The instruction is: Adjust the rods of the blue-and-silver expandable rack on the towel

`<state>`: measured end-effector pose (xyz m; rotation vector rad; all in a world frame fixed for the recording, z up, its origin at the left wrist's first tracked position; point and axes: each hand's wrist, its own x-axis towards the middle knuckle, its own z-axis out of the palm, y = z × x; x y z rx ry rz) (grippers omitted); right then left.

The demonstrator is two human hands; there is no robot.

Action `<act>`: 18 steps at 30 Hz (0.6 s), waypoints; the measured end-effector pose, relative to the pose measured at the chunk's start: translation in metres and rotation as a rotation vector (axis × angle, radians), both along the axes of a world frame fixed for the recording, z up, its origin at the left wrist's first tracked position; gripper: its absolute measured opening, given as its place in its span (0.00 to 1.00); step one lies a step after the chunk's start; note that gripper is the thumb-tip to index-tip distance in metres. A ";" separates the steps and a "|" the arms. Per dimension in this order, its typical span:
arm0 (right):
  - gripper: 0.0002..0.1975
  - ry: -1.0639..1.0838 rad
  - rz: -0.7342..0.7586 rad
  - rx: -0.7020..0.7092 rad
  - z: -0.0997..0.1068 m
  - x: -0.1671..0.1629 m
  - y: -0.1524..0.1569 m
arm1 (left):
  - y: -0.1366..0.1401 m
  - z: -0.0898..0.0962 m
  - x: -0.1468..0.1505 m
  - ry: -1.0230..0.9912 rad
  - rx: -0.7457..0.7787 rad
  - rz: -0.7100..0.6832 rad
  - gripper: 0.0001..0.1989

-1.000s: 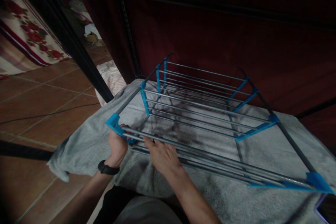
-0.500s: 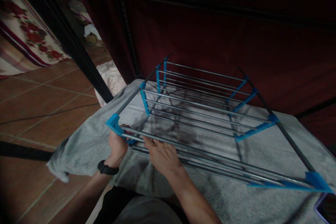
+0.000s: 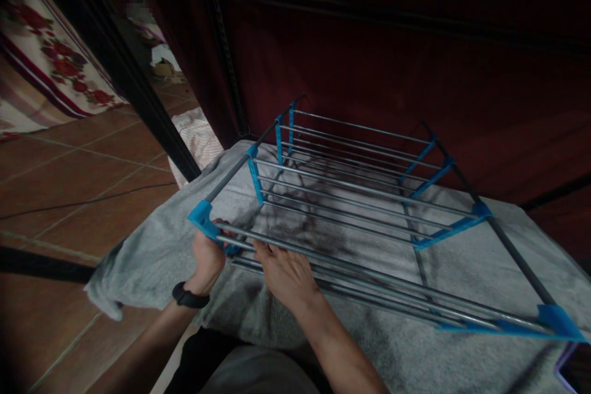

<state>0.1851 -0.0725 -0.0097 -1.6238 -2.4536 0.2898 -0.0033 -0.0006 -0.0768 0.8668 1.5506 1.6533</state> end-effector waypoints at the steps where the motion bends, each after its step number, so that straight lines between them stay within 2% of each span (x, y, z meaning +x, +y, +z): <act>1: 0.21 -0.003 0.000 -0.001 0.000 0.000 0.000 | 0.000 0.001 0.000 0.014 -0.002 0.002 0.23; 10: 0.17 -0.027 0.001 -0.042 0.006 -0.001 0.002 | -0.002 -0.002 -0.002 0.186 0.022 -0.004 0.14; 18: 0.20 -0.056 -0.010 -0.030 0.000 -0.004 0.000 | 0.000 -0.007 -0.002 0.186 0.023 0.013 0.15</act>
